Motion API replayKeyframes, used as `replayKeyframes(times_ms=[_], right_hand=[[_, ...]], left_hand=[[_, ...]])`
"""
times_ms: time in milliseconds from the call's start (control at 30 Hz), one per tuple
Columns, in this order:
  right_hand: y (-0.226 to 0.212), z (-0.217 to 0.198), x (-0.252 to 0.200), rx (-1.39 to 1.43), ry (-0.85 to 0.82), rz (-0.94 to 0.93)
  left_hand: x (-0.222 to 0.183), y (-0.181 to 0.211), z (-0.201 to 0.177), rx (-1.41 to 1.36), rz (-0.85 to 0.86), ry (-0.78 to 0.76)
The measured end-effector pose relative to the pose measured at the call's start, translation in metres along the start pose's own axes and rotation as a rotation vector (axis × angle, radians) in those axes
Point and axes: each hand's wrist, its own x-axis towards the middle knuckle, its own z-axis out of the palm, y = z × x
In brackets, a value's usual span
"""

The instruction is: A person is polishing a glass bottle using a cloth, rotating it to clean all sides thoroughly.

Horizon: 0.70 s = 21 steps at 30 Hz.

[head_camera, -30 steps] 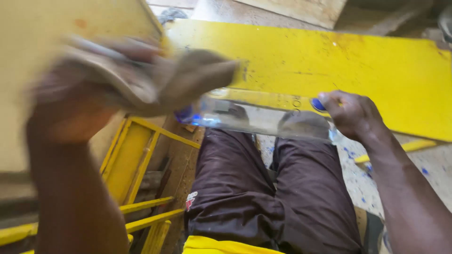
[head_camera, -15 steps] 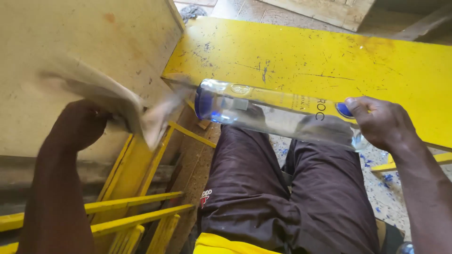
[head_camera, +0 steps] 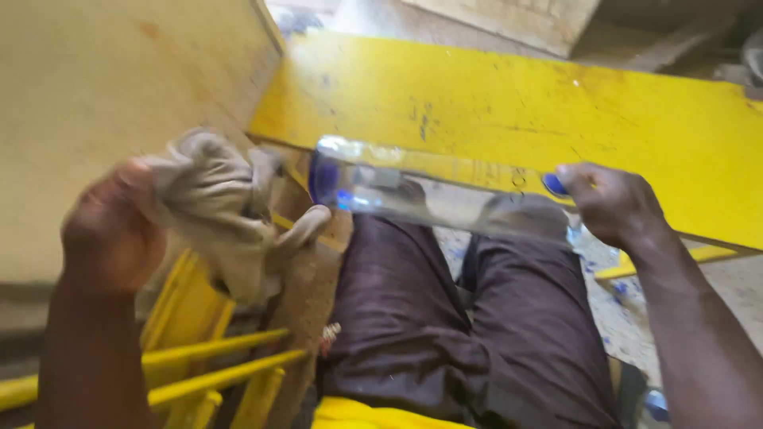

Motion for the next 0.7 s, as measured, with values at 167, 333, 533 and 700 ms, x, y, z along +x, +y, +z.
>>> replayKeyframes(times_ms=[167,333,533,700], right_hand=[[0.007,0.003,0.005,0.061,0.002,-0.003],[0.001,-0.001,0.002,-0.015,-0.004,-0.010],[-0.013,-0.005,-0.016,-0.039,-0.025,0.032],[-0.014,-0.001,-0.011,-0.048,-0.046,0.009]], left_hand=[[0.020,-0.027,0.022,-0.120,-0.026,0.319],[0.018,0.034,0.060,-0.841,-0.230,0.549],[-0.004,0.069,0.044,0.032,-0.436,-0.120],[-0.051,0.114,0.040,0.577,-0.304,0.187]])
